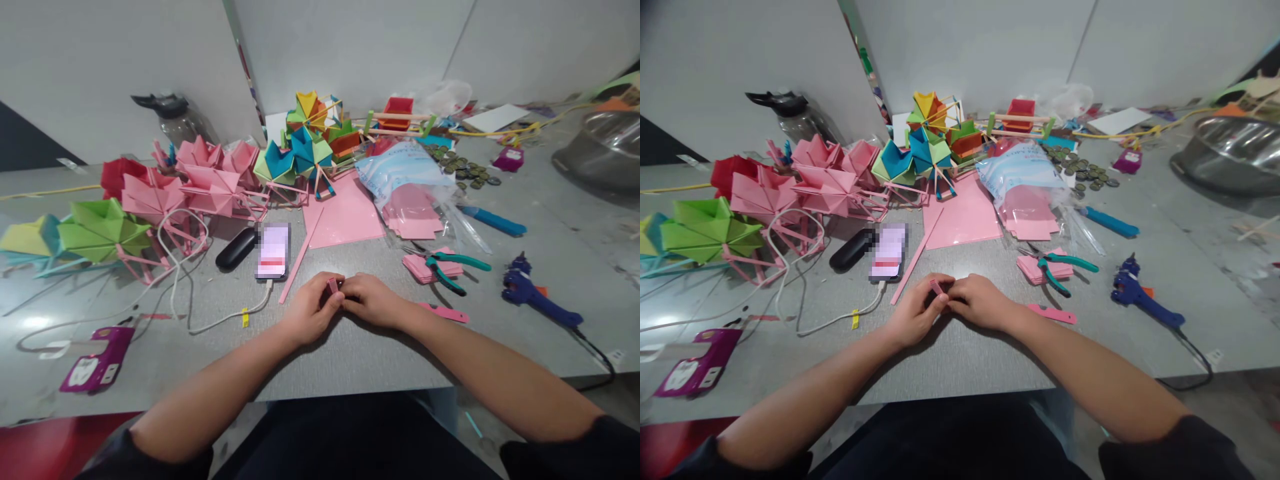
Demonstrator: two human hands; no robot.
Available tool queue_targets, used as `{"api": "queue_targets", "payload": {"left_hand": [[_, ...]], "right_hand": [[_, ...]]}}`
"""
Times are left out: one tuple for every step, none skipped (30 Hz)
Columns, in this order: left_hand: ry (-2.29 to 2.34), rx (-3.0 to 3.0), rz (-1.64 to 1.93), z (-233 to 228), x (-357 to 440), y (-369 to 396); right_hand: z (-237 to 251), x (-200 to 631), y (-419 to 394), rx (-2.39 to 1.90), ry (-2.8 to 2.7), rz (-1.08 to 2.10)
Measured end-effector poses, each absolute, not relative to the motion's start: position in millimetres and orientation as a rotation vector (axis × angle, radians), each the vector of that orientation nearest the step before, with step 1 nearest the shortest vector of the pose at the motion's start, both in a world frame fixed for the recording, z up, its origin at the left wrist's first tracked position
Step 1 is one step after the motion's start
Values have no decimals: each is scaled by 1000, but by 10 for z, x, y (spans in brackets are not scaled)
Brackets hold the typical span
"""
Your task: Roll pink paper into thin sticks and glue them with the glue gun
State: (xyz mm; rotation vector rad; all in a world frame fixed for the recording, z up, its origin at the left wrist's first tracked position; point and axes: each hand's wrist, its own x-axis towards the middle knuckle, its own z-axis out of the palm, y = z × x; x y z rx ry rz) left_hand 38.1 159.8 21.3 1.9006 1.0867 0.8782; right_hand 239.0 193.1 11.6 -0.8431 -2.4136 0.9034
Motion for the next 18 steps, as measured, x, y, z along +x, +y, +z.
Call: {"api": "queue_targets", "payload": {"left_hand": [[1086,1909,878,218,385,1599],[1086,1918,875,223,389,1599],[1091,1927,869,228,392,1598],[1104,1935,860,232,396,1596],[1121,1942,846,235,400,1593],[1139,1950,829,236,402,1588],[1158,1956,816,236,405,1584],[1174,1961,805,234,406,1579],[1186,1965,794,232,407,1576],[1195,1966,788,230,407,1573],[1199,1966,787,228,406,1572],[1196,1965,790,227,403,1572],[1184,1961,797,225,399,1573],[1160,1954,812,222,394,1573],[1128,1941,837,218,388,1573],[1094,1921,873,211,382,1571],[1062,1891,912,203,376,1567],[1041,1853,958,192,372,1561]], "right_hand": [[110,2389,1929,-847,-2417,891],[102,2388,1926,-852,-2420,879],[94,2387,1923,-861,-2424,866],[86,2386,1919,-869,-2429,856],[77,2383,1916,-872,-2434,848],[68,2381,1911,-875,-2436,842],[59,2377,1906,-875,-2436,835],[51,2372,1900,-873,-2434,828],[42,2367,1892,-867,-2429,821],[33,2360,1882,-856,-2424,811],[25,2353,1871,-842,-2416,798],[18,2345,1860,-828,-2407,779],[15,2339,1848,-816,-2398,753],[16,2334,1838,-806,-2389,716],[25,2333,1829,-797,-2385,668],[45,2336,1822,-785,-2387,613],[78,2345,1816,-768,-2396,553],[127,2360,1812,-743,-2414,494]]}}
